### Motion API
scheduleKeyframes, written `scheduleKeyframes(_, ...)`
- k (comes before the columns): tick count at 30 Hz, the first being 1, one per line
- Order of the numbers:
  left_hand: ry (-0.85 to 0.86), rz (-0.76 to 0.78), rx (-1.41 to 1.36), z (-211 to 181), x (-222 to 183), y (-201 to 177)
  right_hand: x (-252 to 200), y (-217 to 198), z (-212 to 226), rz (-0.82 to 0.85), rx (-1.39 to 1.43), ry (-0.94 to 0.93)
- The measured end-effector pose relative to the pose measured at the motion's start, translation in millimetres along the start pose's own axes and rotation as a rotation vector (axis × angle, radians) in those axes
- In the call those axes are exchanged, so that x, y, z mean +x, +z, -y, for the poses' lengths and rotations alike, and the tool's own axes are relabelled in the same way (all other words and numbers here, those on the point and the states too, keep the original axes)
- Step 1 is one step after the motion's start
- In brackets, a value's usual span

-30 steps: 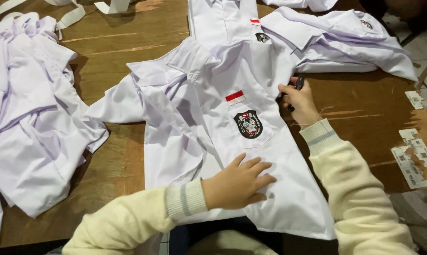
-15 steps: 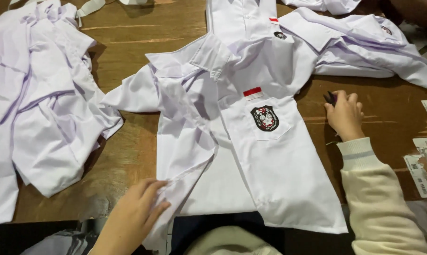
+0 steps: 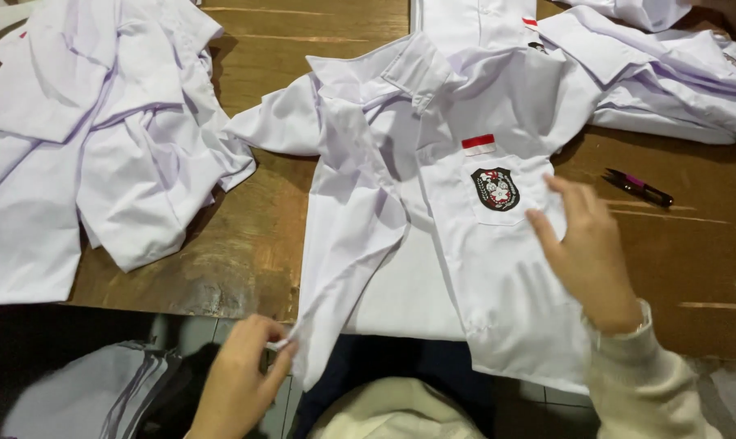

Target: Trimming loose threads from a white school shirt and folding it on a wooden worktable.

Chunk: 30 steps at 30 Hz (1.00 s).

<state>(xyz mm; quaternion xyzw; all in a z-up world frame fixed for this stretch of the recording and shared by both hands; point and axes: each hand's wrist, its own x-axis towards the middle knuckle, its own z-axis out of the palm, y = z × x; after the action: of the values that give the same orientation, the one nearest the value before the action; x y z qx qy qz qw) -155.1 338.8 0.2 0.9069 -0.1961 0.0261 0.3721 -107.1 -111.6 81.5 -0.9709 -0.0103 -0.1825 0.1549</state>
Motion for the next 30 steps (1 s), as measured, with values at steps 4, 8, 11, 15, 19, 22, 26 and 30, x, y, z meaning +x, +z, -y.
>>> scheduleKeyframes(4,-0.051,0.128,-0.282,-58,0,23,-48,2,82,0.506,0.326,0.313)
scheduleKeyframes(8,0.235,0.441,-0.449,-99,9,58,-82,36,96,0.906,0.322,0.147)
scheduleKeyframes(11,0.531,0.587,-0.462,-99,18,67,-95,51,98,0.88,0.309,0.195)
scheduleKeyframes(15,0.463,0.654,-0.632,-82,60,33,-109,56,89,0.755,0.546,0.425)
scheduleKeyframes(19,0.156,0.371,-0.576,-20,136,10,-120,55,83,0.655,0.637,0.546)
scheduleKeyframes(22,-0.051,-0.082,-0.291,37,211,-5,-128,63,78,0.583,0.604,0.558)
scheduleKeyframes(26,0.058,-0.313,0.486,148,297,-16,-134,67,74,0.517,0.565,0.51)
scheduleKeyframes(30,-0.222,0.042,0.758,192,340,-34,-138,66,61,0.319,0.652,0.505)
